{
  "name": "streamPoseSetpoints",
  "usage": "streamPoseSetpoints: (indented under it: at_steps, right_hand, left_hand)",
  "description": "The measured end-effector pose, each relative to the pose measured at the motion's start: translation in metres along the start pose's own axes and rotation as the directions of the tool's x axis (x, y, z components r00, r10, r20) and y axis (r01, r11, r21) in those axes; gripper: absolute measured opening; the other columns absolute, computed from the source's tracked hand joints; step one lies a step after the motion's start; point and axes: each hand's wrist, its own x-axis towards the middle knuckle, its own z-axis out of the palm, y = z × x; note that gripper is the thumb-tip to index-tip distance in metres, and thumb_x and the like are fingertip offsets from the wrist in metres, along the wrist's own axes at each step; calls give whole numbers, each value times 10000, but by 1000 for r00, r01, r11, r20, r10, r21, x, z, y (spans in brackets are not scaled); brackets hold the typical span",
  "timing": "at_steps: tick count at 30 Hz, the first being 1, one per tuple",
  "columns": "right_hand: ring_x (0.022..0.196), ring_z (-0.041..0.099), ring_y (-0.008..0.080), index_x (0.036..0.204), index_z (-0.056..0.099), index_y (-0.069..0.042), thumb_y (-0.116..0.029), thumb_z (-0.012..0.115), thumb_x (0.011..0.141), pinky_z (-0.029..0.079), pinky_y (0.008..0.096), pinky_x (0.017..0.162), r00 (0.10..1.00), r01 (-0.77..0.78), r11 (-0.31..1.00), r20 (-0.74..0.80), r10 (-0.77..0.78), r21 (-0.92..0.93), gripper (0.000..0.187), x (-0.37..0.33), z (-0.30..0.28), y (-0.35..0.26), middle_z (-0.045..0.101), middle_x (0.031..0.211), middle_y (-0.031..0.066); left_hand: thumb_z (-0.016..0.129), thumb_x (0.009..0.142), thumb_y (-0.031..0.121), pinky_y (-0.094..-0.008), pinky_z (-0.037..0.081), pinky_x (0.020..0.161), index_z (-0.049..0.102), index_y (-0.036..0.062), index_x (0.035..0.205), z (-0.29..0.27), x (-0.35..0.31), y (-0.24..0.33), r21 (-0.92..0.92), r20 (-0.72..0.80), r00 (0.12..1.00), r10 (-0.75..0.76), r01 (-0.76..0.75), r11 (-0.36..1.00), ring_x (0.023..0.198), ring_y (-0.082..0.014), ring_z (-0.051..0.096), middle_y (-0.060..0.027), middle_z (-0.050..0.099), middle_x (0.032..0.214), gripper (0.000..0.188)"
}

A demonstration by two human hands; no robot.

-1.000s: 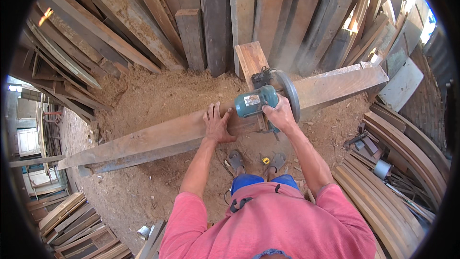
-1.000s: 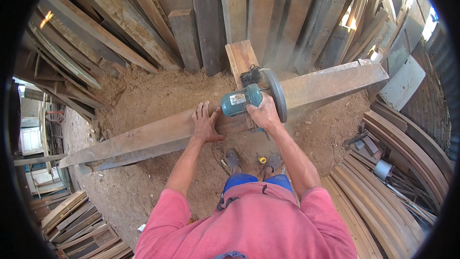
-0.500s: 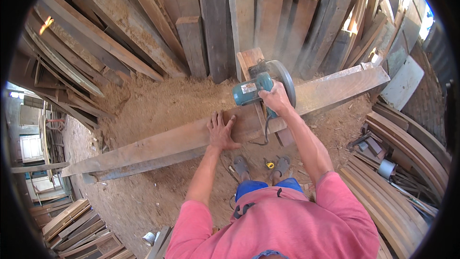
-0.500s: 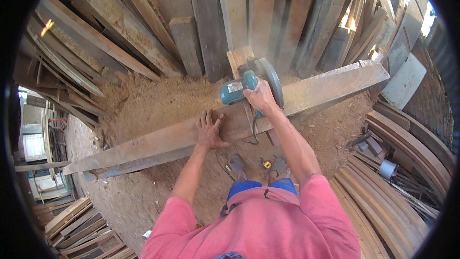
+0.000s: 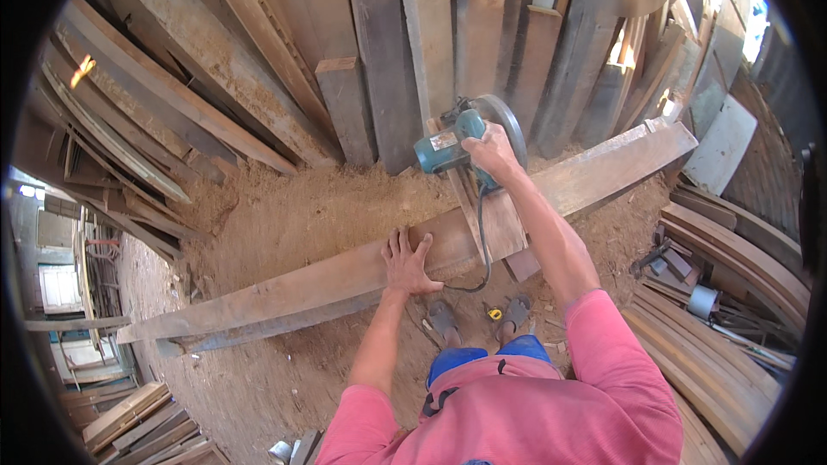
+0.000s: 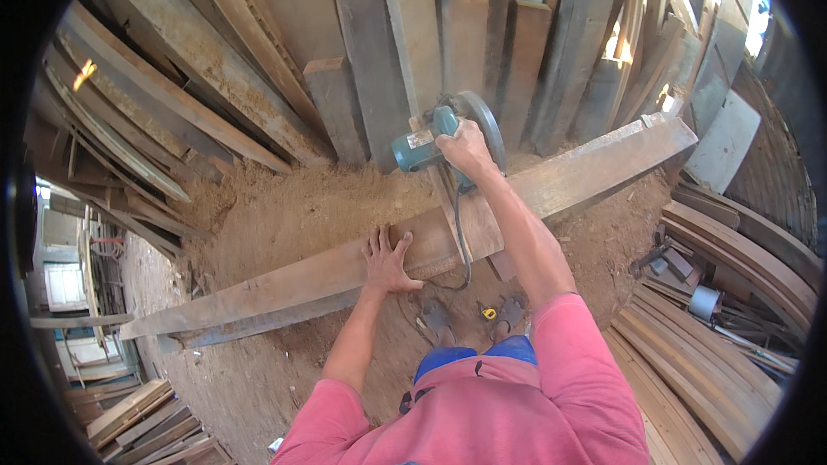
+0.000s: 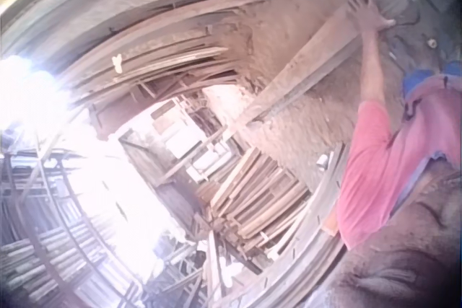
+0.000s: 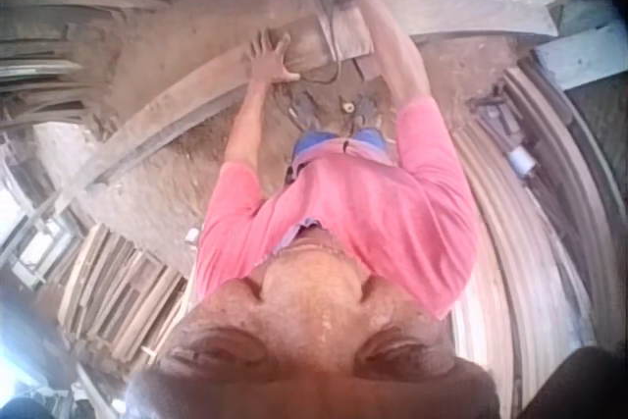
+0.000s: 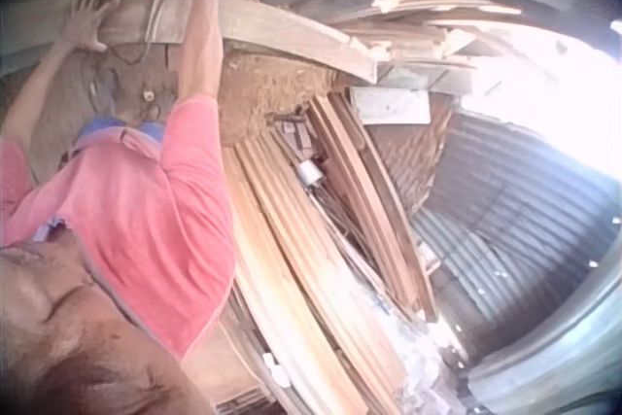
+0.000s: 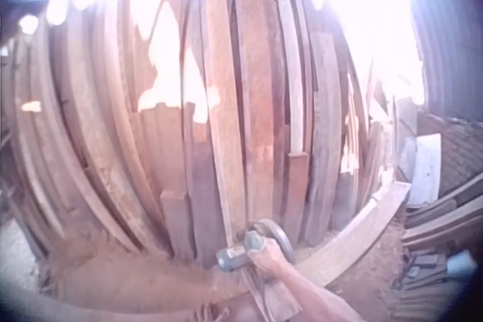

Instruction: The person measures a long wooden beam with a tape measure, marks it with a pencil, and cuts a smaller piece of wood using a circular saw to fit into a joint.

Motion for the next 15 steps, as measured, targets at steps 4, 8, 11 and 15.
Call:
streamPoseSetpoints:
  at_steps: [4,8,11,15]
  right_hand:
    - [797,654,319,1036,645,62,-139,610,758,507,418,766,999,29,998,-23,-30,-51,344,-51,-42,-26,680,872,206]
    - [735,621,236,1035,641,43,-129,615,773,510,387,713,984,64,997,-167,-58,32,314,-141,-98,-37,649,815,154]
    - [662,586,163,1035,644,22,-108,626,789,500,347,627,958,4,994,-286,26,105,279,-212,-129,-26,628,776,76]
    - [574,523,87,1058,648,11,-77,632,799,438,288,512,900,-44,982,-419,118,182,274,-307,-162,18,585,740,12]
  left_hand:
    - [894,479,521,-630,125,1178,394,294,1504,5,-2,-8,2,-9,1000,8,-8,1000,1497,-461,95,-256,160,1604,1163]
    - [890,505,539,-619,101,1185,374,269,1519,1,-3,-1,28,-42,997,64,-63,998,1501,-457,79,-260,155,1605,1170]
    - [883,525,545,-621,91,1186,381,241,1514,-3,-4,2,49,-19,999,40,-39,998,1502,-455,69,-259,142,1608,1150]
    - [870,519,528,-636,86,1185,373,222,1518,1,-5,-1,11,-52,996,76,-75,997,1503,-458,57,-259,96,1621,1157]
